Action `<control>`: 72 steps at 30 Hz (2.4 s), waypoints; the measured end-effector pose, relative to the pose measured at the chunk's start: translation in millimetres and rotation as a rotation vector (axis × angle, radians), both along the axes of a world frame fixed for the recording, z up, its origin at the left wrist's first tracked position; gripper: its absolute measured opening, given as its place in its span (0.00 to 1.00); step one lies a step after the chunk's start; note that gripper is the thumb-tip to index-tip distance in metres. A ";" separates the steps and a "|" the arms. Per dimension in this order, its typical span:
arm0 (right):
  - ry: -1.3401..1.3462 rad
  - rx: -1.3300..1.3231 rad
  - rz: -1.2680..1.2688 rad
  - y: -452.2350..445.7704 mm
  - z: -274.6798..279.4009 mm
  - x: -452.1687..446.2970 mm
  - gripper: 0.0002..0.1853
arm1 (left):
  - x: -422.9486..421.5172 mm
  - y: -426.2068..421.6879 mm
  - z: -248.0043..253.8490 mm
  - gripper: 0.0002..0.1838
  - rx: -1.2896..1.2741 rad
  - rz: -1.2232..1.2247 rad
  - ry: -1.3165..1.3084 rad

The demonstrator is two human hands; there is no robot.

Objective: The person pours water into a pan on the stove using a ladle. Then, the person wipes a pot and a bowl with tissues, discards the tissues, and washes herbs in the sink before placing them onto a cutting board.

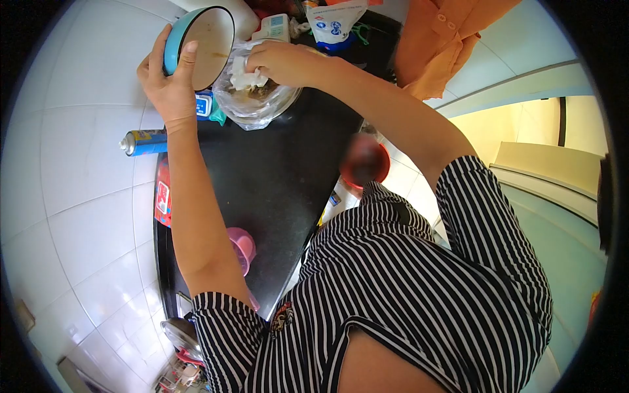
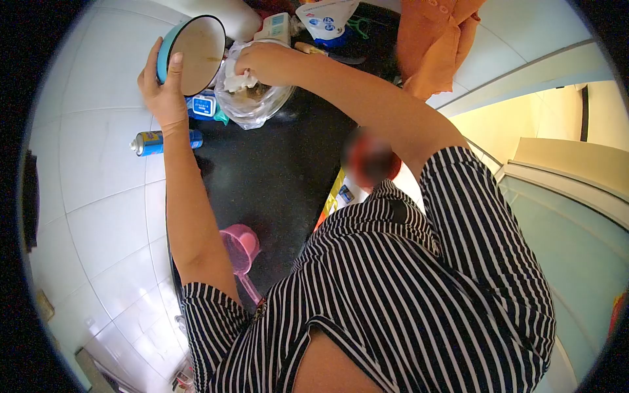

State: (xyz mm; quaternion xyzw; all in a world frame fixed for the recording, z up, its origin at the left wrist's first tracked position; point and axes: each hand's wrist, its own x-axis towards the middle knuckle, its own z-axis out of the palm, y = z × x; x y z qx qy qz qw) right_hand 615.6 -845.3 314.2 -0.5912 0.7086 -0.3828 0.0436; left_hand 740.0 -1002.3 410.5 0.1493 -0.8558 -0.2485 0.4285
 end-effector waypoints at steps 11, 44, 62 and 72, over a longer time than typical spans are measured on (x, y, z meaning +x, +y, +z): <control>0.211 -0.242 -0.237 -33.7 19.6 17.7 0.13 | 5.1 8.8 -11.9 0.30 -0.222 -0.014 -0.091; -0.693 -0.255 -0.193 -30.3 -27.5 44.5 0.09 | -9.7 27.6 -12.1 0.34 0.458 0.006 0.354; -1.804 -0.526 0.170 -0.7 1.9 56.9 0.14 | 72.3 30.4 -30.0 0.31 0.944 0.127 0.463; -1.527 -0.411 -0.128 -3.9 -3.9 78.4 0.14 | 90.9 54.4 -48.1 0.32 1.303 0.132 0.527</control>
